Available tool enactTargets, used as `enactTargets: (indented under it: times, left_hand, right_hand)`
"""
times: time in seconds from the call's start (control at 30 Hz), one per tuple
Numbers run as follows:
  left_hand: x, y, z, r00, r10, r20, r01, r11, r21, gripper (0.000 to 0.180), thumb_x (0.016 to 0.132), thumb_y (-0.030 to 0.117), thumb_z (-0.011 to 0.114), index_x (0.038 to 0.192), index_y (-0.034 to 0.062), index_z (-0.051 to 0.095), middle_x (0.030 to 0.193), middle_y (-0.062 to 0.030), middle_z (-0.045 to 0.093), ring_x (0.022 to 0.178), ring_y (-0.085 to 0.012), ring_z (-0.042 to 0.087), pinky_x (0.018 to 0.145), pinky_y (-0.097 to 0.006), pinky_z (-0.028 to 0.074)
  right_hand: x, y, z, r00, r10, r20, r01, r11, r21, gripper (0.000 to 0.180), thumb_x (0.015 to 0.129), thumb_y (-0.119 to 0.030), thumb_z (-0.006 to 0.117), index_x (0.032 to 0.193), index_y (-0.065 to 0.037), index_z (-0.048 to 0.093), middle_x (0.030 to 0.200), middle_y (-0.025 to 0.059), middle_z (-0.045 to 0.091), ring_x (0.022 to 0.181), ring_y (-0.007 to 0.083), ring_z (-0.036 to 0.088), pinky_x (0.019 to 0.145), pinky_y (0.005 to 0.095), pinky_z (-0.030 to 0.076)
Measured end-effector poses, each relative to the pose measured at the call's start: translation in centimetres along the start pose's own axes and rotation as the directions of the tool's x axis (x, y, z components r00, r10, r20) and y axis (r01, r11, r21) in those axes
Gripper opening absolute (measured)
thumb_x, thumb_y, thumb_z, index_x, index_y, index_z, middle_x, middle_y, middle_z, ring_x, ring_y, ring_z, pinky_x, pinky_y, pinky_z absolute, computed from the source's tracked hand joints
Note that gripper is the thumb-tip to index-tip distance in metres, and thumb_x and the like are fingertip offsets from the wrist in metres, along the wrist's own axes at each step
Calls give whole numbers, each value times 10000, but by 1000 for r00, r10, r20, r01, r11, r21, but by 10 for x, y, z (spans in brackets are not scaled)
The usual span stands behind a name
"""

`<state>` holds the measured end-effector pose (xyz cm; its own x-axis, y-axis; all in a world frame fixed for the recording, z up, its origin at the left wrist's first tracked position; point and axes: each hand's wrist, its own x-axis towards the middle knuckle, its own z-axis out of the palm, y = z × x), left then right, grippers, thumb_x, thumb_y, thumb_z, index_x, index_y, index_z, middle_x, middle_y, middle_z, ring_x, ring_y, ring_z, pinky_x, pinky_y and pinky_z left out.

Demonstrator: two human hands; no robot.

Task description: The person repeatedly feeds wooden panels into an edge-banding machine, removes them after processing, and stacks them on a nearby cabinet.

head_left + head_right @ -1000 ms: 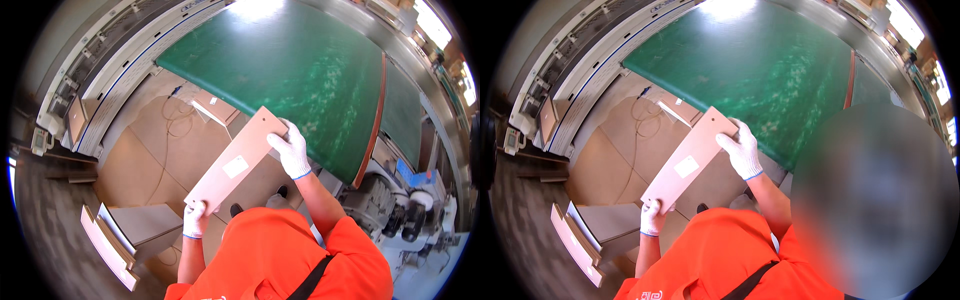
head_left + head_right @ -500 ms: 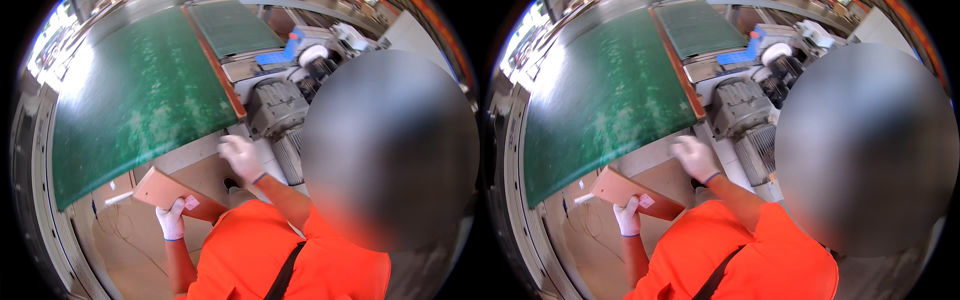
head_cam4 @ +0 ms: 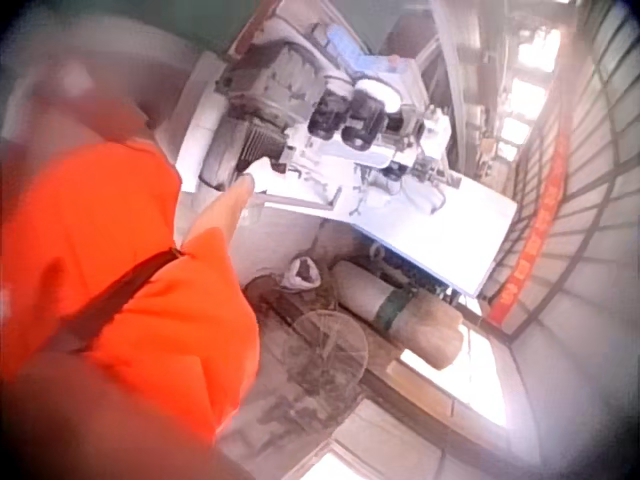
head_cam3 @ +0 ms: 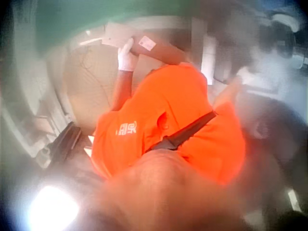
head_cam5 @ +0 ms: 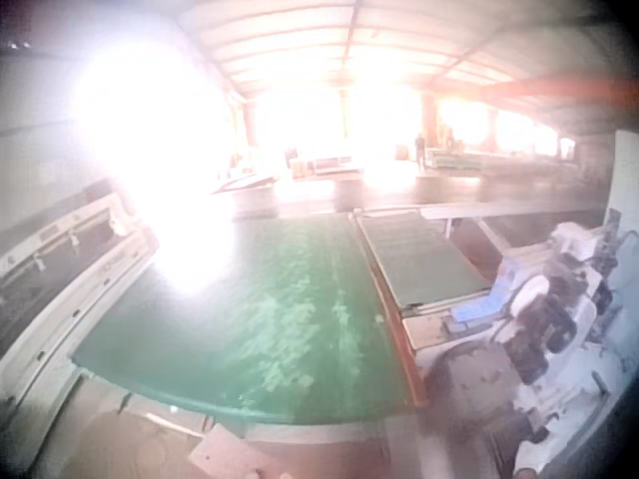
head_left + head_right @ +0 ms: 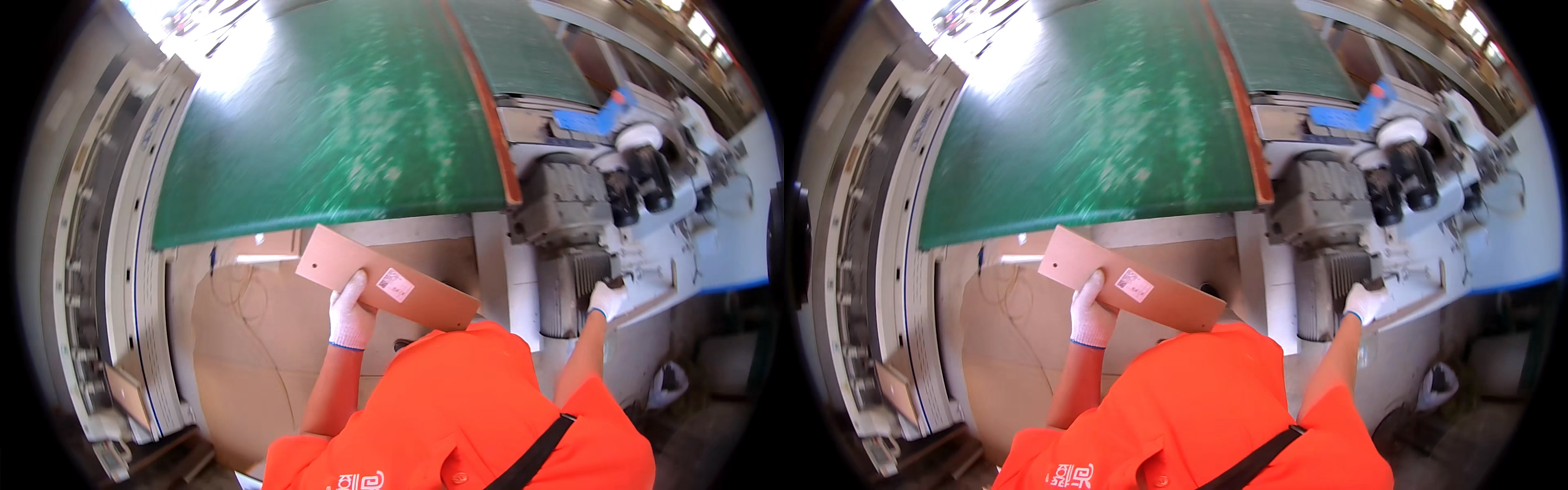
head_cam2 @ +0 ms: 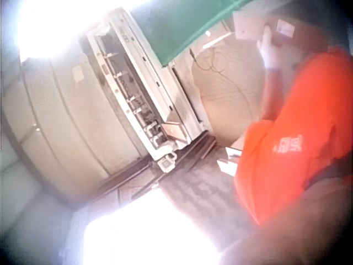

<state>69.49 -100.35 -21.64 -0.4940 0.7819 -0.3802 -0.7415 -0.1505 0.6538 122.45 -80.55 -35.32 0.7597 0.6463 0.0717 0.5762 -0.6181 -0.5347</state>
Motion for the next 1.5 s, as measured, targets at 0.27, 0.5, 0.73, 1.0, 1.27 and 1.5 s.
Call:
enactTargets:
  times: [0.27, 0.5, 0.73, 1.0, 1.27, 1.5]
  left_hand:
    - [-22, 4, -33, 997, 44, -59, -42, 999, 23, 424, 930, 102, 668, 1336, 43, 562, 1270, -93, 643, 1194, -248, 637, 1006, -427, 529]
    - [-49, 19, -36, 985, 128, -118, -112, 985, 134, 414, 870, 26, 710, 1271, 25, 605, 1198, -80, 667, 1109, -203, 653, 927, -367, 545]
    - [-70, 25, -32, 973, 226, -57, -171, 859, 483, 348, 829, 7, 679, 1175, 0, 647, 1082, -65, 689, 981, -164, 662, 828, -323, 540]
    - [-100, 33, -3, 949, 313, 34, -273, 765, 584, 221, 866, 3, 661, 1083, -7, 701, 1047, -71, 734, 968, -164, 697, 838, -325, 564]
    - [-111, 21, -9, 954, 300, 22, -253, 761, 598, 303, 879, -13, 680, 1182, -4, 665, 1114, -94, 721, 1009, -179, 695, 834, -331, 582]
    - [-107, 12, 1, 920, 319, 227, -391, 718, 576, 487, 911, -17, 686, 1375, 27, 544, 1284, -123, 658, 1160, -226, 657, 949, -368, 567]
  right_hand:
    - [18, -16, -5, 975, -30, 221, 62, 989, -137, 599, 718, -221, 744, 1204, 108, 627, 1178, 288, 710, 1084, 426, 698, 990, 473, 539]
    - [-25, -58, -22, 998, -67, -9, 66, 991, -118, 606, 829, -198, 638, 1380, 37, 547, 1353, 235, 645, 1198, 404, 652, 1070, 467, 501]
    - [-267, -219, -98, 127, -915, 382, 416, 399, 817, 554, 862, -173, 722, 1368, 6, 587, 1278, 200, 661, 1107, 333, 689, 953, 404, 549]
    - [-356, -244, -111, -405, -895, 187, 373, 25, 927, 547, 859, -163, 783, 1341, 22, 603, 1297, 201, 666, 1052, 345, 719, 861, 376, 604]
    - [-359, -250, -117, -447, -893, 47, 330, -115, 937, 521, 830, -121, 804, 1286, 55, 623, 1281, 236, 675, 1085, 376, 717, 875, 382, 611]
    - [-361, -273, -144, -461, -887, 5, 338, -170, 926, 499, 813, -118, 812, 1248, 58, 641, 1250, 219, 692, 1075, 370, 719, 863, 383, 612]
